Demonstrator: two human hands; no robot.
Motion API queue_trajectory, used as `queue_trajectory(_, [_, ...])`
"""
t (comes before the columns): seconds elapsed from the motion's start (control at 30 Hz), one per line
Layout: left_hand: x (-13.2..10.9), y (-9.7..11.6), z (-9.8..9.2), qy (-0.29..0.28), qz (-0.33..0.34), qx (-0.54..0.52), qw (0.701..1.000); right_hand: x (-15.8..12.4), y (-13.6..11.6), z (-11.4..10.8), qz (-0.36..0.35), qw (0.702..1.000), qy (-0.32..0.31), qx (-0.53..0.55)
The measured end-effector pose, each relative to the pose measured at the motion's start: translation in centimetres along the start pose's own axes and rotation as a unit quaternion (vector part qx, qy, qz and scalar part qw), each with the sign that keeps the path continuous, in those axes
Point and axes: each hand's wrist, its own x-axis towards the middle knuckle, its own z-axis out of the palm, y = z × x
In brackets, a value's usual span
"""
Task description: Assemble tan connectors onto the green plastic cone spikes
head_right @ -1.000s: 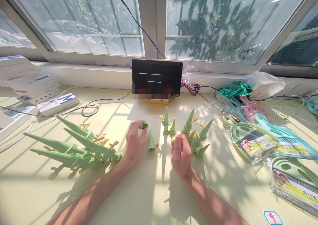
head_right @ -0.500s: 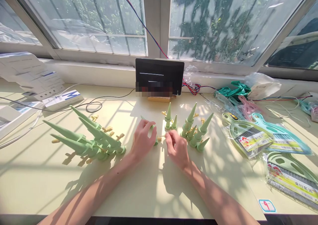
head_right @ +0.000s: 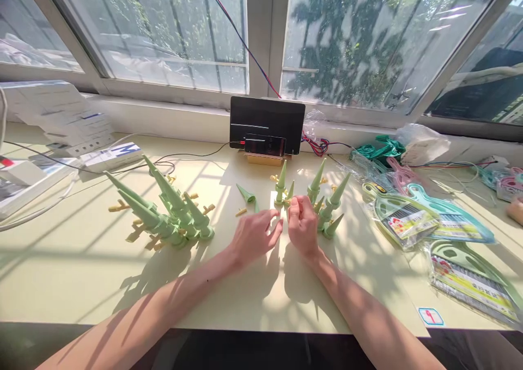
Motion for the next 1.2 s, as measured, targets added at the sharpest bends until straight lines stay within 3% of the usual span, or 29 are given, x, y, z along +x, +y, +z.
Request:
queue_trajectory(0.13, [1.4,-1.6,-0.9,0.067,-0.124,-0.021,0.990,0.1,0.2,0.1,0.013,1.000,-0.018,0.013])
queue_trajectory(0.27, [2.1,-2.7,-1.0,0.056,-0.157,-0.020,0.986,0.2,-0.3,0.0,0.009,0.999,-0.032,0.014])
queue_trajectory(0.53, [1.8,-2.6,-0.5,-0.018,-0.153,0.032,0.987,0.5,-0.5,-0.1,0.014,0.999,-0.046,0.006])
queue_trajectory(0.7, [1.8,-2.8,-0.4,-0.050,-0.153,0.062,0.985,0.5,-0.3,0.2,0.020,0.996,-0.086,0.005])
queue_trajectory(0.93, [1.7,-2.7,-0.5,-0.066,-0.142,0.060,0.986,0.9,-0.5,0.2,0.055,0.986,-0.157,-0.018])
queue_trajectory(1.2, [1.8,-2.7,-0.5,-0.037,-0.141,0.029,0.989,0.9,-0.6,0.3,0.074,0.983,-0.168,0.012])
